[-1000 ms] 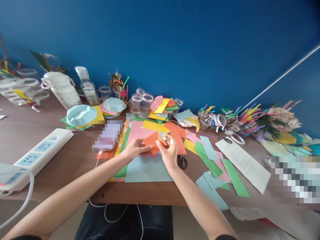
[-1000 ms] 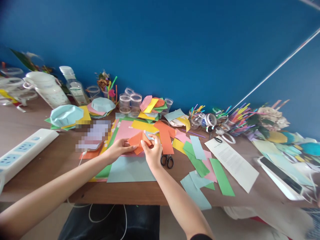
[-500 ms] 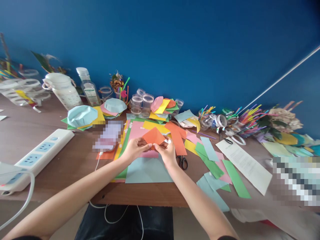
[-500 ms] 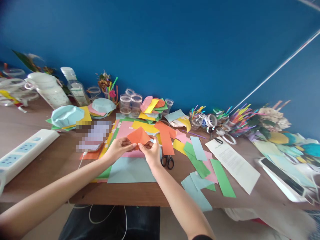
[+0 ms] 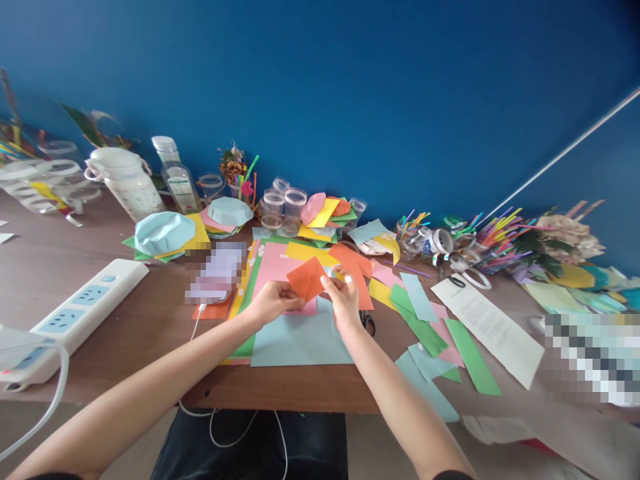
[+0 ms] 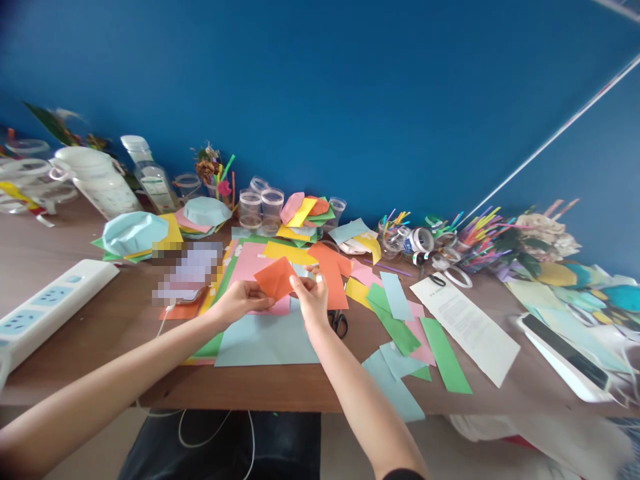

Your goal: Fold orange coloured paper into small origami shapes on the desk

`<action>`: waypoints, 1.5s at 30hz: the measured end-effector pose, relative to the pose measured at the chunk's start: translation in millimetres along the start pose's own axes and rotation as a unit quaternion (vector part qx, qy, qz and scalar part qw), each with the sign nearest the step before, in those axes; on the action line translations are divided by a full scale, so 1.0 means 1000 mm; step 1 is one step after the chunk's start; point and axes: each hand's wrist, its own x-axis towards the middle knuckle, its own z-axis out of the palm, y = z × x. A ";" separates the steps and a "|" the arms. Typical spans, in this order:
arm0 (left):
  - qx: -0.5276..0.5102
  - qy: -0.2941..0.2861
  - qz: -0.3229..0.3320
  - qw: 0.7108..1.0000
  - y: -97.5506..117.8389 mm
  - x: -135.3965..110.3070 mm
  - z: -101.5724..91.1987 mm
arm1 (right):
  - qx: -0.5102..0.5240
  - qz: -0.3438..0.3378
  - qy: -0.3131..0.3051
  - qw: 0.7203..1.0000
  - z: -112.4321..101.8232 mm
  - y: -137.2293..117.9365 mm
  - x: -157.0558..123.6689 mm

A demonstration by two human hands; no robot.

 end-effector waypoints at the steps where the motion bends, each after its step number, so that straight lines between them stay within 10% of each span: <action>1: 0.004 -0.006 -0.006 1.000 0.000 0.000 -0.001 | -0.010 0.003 0.015 1.000 -0.003 -0.001 0.003; 10: 0.253 0.059 0.054 0.964 -0.005 -0.007 0.000 | -0.286 -0.055 0.011 0.957 -0.014 0.007 0.010; 16: 0.539 0.165 0.211 0.798 -0.009 -0.014 0.007 | -0.356 -0.068 -0.004 0.932 -0.013 0.010 0.009; 20: 0.608 0.087 0.306 0.727 -0.020 -0.010 0.013 | -0.376 -0.085 0.000 0.923 -0.012 0.012 0.010; 26: 0.641 -0.019 0.249 0.725 -0.035 -0.008 0.015 | -0.382 -0.102 -0.013 0.919 -0.010 0.014 0.012; 36: 0.644 -0.005 0.208 0.736 -0.036 -0.010 0.018 | -0.453 -0.155 -0.043 0.877 -0.007 0.006 0.004; 45: 0.642 0.006 0.221 0.734 -0.035 -0.011 0.018 | -0.424 -0.133 -0.106 0.889 0.010 0.007 0.053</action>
